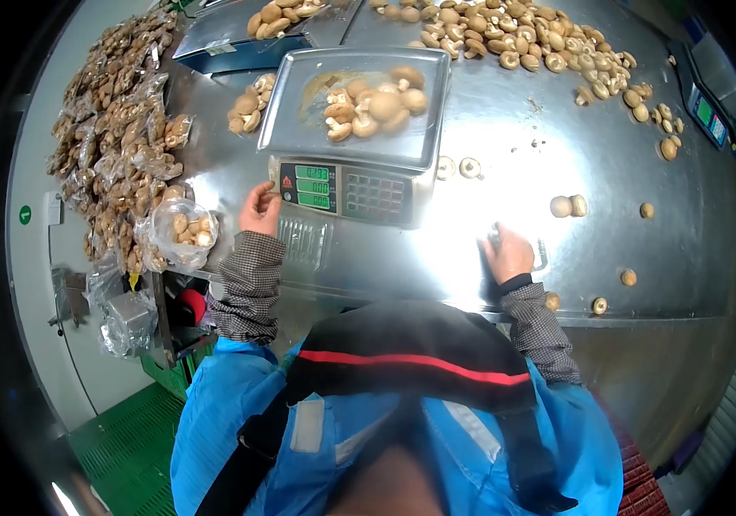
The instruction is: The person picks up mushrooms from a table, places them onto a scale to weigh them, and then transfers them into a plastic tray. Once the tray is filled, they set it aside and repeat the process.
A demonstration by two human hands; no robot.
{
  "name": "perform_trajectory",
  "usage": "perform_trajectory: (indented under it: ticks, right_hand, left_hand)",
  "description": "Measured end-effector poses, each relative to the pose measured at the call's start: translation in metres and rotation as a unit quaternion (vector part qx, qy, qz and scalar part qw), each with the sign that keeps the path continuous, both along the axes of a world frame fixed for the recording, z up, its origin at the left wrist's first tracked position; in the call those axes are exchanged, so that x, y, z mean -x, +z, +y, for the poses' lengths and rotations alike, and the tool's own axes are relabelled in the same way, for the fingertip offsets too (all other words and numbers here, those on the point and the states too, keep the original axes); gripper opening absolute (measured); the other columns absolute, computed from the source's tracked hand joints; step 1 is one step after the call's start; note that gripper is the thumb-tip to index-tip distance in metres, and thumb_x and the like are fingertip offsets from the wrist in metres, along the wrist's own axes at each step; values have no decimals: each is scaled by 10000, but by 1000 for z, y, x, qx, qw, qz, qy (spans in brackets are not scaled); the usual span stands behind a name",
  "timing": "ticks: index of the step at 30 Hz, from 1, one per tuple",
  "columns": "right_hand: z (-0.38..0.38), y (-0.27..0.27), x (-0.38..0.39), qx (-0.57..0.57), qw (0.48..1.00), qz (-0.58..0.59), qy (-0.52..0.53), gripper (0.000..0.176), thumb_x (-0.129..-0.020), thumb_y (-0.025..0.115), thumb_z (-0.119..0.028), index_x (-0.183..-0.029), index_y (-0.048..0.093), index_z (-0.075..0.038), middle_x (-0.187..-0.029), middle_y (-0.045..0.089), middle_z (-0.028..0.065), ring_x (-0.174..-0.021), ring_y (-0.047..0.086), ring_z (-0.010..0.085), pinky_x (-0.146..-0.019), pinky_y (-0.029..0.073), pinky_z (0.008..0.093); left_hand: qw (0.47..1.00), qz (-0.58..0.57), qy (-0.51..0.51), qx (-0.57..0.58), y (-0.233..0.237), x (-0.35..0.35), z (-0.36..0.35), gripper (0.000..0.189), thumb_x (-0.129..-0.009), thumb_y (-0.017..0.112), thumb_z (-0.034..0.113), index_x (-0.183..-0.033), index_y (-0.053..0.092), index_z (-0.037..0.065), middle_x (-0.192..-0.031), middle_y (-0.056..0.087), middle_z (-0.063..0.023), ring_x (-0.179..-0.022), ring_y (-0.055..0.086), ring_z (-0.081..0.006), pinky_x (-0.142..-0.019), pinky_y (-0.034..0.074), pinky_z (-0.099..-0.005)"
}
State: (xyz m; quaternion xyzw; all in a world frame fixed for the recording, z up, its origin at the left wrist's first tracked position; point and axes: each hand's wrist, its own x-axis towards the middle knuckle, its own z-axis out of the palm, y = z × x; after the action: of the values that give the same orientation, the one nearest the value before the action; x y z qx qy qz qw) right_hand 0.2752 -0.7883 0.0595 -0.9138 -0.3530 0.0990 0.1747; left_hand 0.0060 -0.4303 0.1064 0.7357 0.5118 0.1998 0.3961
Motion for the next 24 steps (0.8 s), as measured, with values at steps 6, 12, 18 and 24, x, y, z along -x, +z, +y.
perform_trajectory:
  ticks: [6, 12, 18, 24]
  right_hand:
    - [-1, -16, -5, 25, 999, 16, -24, 337, -797, 675, -250, -1024, 559, -29, -873, 631, 189, -833, 618, 374, -730, 496, 473]
    - [9, -76, -16, 41, 992, -113, -30, 514, -805, 616, -288, -1204, 506, 17, -813, 660, 216, -727, 640, 411, -648, 505, 498]
    - [39, -39, -33, 29, 993, 88, -76, 484, -793, 609, -200, -1181, 500, 69, -1013, 644, 265, -950, 621, 419, -843, 483, 446]
    - [41, -117, -81, -129, 973, 160, -108, 427, -793, 603, -183, -1079, 537, 127, -943, 641, 238, -794, 593, 315, -774, 477, 409]
  left_hand:
    - [994, -35, 1, -103, -80, 67, -28, 316, -870, 634, 119, -1163, 593, 9, -984, 649, -68, -918, 604, -142, -835, 485, -280]
    - [993, -113, 28, -25, -71, 46, -93, 251, -887, 604, 116, -1129, 600, 49, -986, 637, -116, -849, 626, -223, -771, 507, -339]
    - [994, -62, -95, -8, -58, 61, -117, 234, -896, 570, 116, -1120, 595, 53, -985, 628, -125, -901, 627, -263, -810, 509, -356]
    - [989, -80, -126, -25, -34, 90, -117, 224, -913, 545, 141, -1123, 561, 63, -1021, 621, -132, -900, 629, -266, -811, 511, -362]
